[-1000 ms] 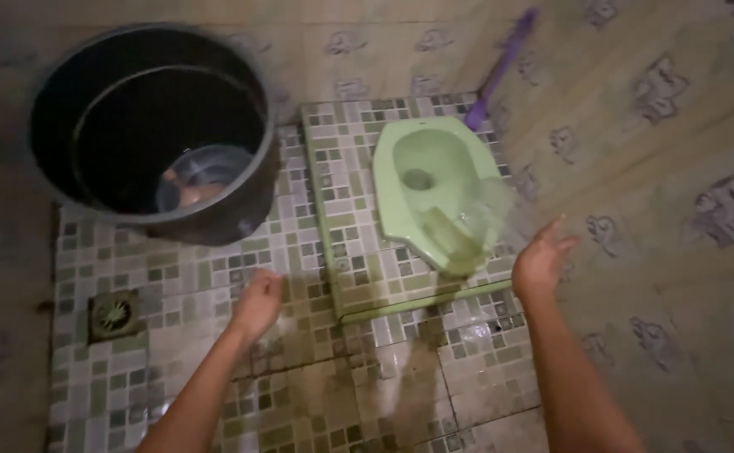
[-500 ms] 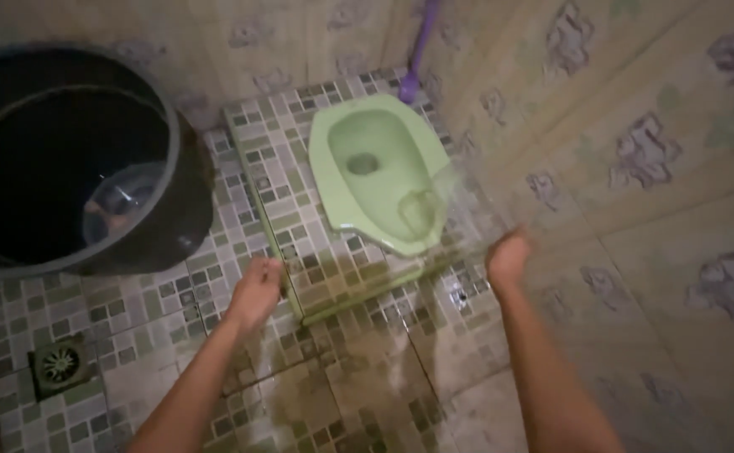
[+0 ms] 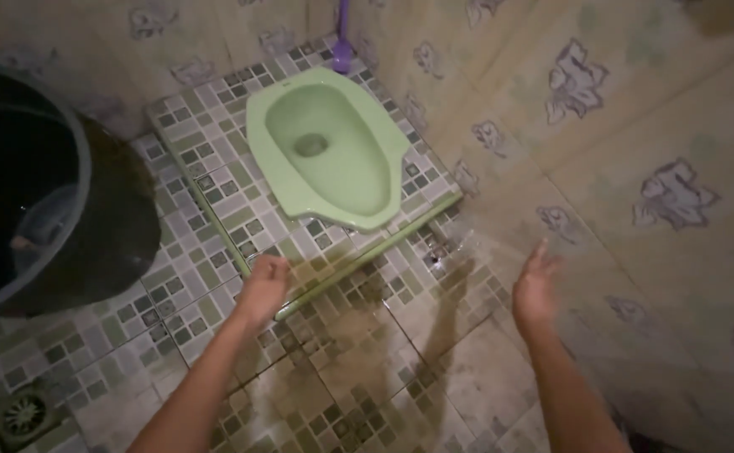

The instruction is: The person prepares a cleaning solution by pouring liquids from two bottles into a plastic container, then repeatedly scoops water from a bucket and pours it into a squat toilet. The person handles the container and a scoop, moving between the bucket and the toilet.

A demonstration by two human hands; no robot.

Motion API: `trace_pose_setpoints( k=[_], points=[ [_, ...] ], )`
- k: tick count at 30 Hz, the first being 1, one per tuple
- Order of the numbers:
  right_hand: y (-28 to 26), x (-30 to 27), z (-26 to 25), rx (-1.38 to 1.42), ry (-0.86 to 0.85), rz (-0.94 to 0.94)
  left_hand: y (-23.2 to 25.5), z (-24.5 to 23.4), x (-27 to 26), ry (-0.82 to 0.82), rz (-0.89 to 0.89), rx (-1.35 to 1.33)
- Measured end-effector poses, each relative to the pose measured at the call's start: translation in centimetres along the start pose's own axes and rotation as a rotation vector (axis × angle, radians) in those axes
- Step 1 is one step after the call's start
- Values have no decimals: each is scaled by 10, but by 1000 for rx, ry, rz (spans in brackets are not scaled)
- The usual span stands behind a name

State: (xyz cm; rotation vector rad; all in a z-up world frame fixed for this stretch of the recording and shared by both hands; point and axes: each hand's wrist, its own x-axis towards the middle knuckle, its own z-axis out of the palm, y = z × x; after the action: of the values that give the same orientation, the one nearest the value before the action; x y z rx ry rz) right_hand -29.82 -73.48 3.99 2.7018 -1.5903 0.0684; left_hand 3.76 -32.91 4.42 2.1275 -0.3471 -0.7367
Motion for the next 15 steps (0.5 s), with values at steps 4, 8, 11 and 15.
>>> trace_pose_setpoints(
  k=[4, 8, 11, 15],
  points=[
    [-2, -26, -42, 141, 167, -96, 0, 21, 6, -57, -15, 65],
    [25, -45, -17, 363, 262, 89, 4, 45, 21, -89, 170, -24],
    [56, -51, 49, 380, 8, 530, 2, 76, 28, -162, 198, -50],
    [88, -117, 129, -473, -108, -43, -37, 141, 41, -203, 259, -6]
  ],
)
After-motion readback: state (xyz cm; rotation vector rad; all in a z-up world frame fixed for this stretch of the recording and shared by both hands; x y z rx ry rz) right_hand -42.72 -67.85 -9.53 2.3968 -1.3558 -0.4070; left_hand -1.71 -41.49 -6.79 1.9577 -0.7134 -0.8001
